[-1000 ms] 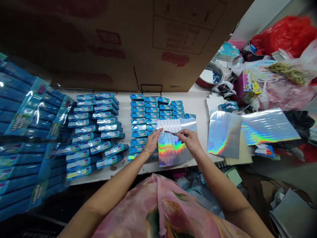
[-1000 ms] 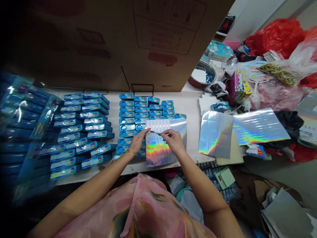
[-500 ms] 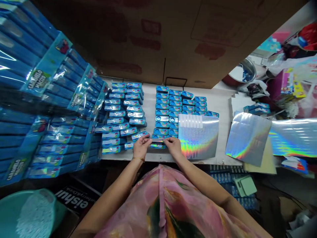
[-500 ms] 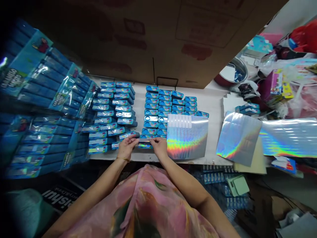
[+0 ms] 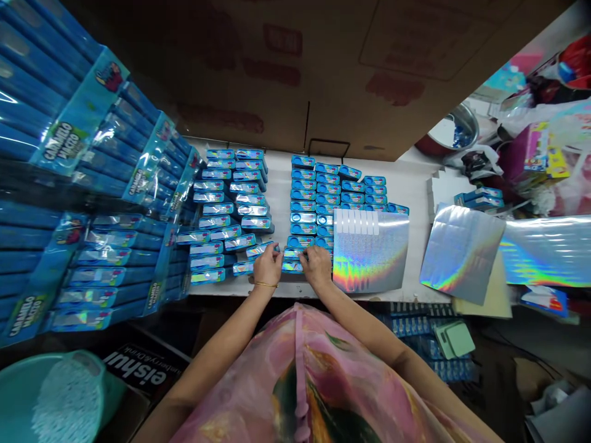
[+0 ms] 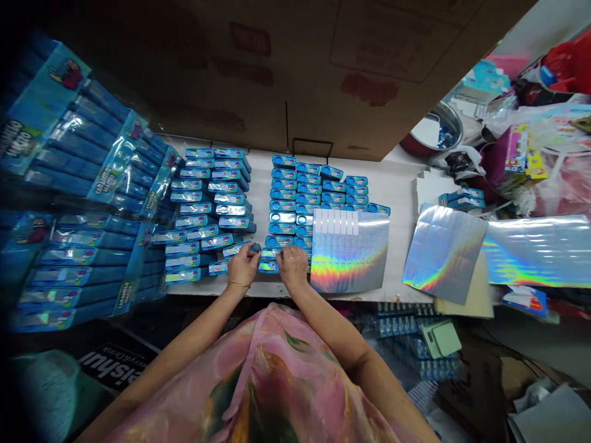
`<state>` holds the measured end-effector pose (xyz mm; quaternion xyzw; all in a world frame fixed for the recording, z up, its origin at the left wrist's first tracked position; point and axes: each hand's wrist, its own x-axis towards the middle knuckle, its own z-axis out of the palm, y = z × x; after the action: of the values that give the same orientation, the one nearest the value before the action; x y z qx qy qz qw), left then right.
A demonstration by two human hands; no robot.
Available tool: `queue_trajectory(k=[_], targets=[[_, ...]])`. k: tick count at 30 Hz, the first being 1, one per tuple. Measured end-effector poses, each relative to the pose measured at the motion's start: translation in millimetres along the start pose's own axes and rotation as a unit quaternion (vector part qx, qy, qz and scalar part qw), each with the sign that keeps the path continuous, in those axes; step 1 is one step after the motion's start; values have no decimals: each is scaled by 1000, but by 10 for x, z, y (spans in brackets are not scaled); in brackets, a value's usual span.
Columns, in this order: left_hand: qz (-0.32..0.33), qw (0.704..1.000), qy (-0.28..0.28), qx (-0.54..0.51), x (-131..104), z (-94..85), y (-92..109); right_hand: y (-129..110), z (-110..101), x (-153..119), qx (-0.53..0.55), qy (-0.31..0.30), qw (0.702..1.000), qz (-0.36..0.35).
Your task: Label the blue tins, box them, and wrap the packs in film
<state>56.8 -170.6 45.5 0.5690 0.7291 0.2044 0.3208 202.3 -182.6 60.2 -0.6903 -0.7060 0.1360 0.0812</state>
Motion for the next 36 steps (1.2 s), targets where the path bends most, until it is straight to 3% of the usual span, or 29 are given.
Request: queue_trajectory(k=[6, 8, 10, 13, 16, 18, 22, 26, 29, 32, 36], targets=[[48, 995, 5, 90, -57, -55, 77, 77, -184, -106, -62, -89, 982, -155], [99, 991, 33, 79, -38, -64, 170, 135, -245, -122, -62, -106, 979, -163], [177, 981, 43, 63, 16, -23, 348, 290, -327, -86, -38, -81, 986, -142], [305, 950, -9, 69, 132, 177, 750, 764, -533, 92, 0, 26, 998, -58], [391, 910, -75, 117, 233, 505, 1152, 1381, -802, 379, -26, 120, 992, 36], [409, 894, -95, 156, 284, 729, 1328, 1731, -936, 569, -67, 120, 989, 56], [378, 895, -110, 212, 347, 1032, 1415, 2125, -960, 780, -132, 28, 991, 20], [362, 898, -101, 228, 346, 1120, 1362, 2259, -830, 742, -151, 5, 988, -23], [354, 901, -95, 232, 327, 1127, 1352, 2262, -851, 644, -144, 4, 988, -47], [345, 904, -99, 231, 322, 1137, 1375, 2139, -1084, 494, -123, 22, 991, -41], [326, 913, -125, 208, 370, 1123, 1423, 1807, -1583, 242, -21, 57, 998, -11]])
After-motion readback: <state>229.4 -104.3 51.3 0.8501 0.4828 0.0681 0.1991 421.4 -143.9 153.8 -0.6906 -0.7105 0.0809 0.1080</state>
